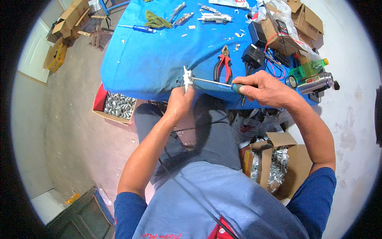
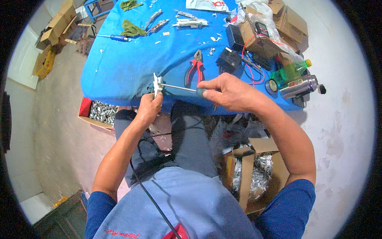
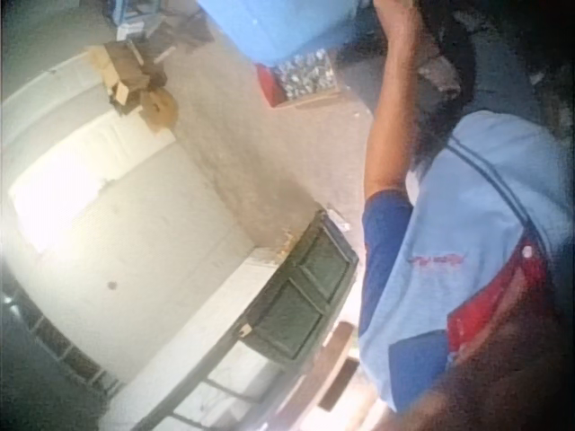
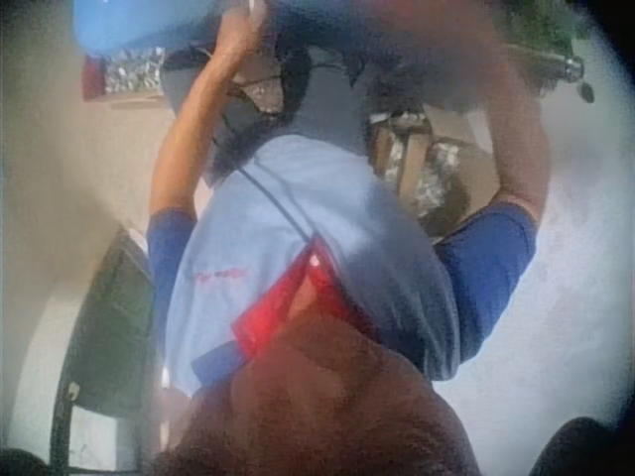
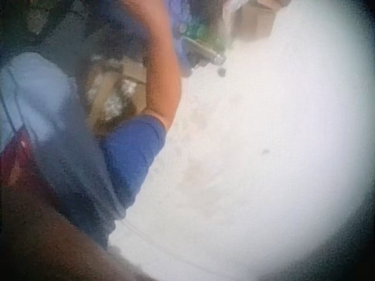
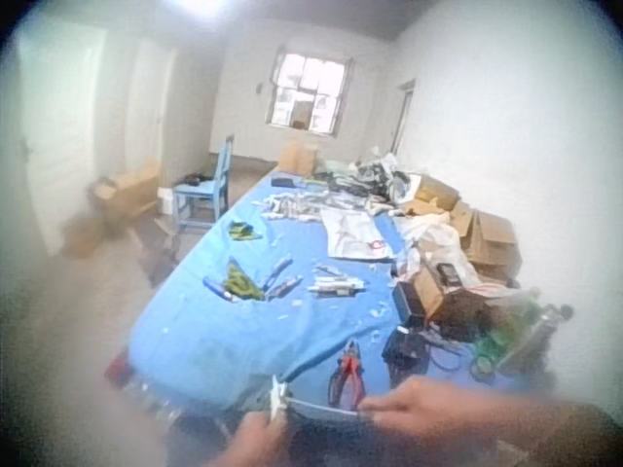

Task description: The person uses pliers to crimp a metal collar onto a gray cable, then uses a screwdriver to tighten screws on a white plastic component.

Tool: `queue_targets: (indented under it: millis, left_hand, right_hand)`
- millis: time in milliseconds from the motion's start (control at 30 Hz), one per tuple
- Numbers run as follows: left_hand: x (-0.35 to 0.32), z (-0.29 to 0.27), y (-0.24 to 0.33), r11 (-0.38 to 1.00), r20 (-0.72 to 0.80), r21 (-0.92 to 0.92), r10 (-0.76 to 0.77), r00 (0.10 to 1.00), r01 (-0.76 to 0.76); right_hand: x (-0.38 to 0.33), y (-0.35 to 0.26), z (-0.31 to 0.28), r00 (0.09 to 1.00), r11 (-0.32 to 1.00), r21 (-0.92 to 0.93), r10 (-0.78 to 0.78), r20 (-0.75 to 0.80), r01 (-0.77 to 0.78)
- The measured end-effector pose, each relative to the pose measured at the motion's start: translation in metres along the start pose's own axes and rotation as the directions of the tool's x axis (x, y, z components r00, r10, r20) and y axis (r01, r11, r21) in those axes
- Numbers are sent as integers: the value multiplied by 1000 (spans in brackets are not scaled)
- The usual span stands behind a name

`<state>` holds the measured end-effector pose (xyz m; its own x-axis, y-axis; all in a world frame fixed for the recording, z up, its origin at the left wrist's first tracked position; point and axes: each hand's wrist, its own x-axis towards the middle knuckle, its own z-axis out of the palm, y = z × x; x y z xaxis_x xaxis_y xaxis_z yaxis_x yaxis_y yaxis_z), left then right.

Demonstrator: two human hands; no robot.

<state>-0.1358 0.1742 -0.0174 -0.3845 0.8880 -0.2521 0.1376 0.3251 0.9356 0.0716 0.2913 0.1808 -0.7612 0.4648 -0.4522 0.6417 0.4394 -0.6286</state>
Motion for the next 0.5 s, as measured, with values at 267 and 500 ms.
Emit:
queue_targets:
  millis: [267, 500]
  left_hand:
    - [-6, -4, 7, 991, 65, -111, -74, 995, 81]
    - [-6, -25, -2, 990, 205, 125, -84, 975, 59]
  right_hand:
    - [-6, 20, 17, 996, 997, 40, -56, -73, 59]
    - [-5, 2, -30, 981, 931, -311, -188, 37, 191]
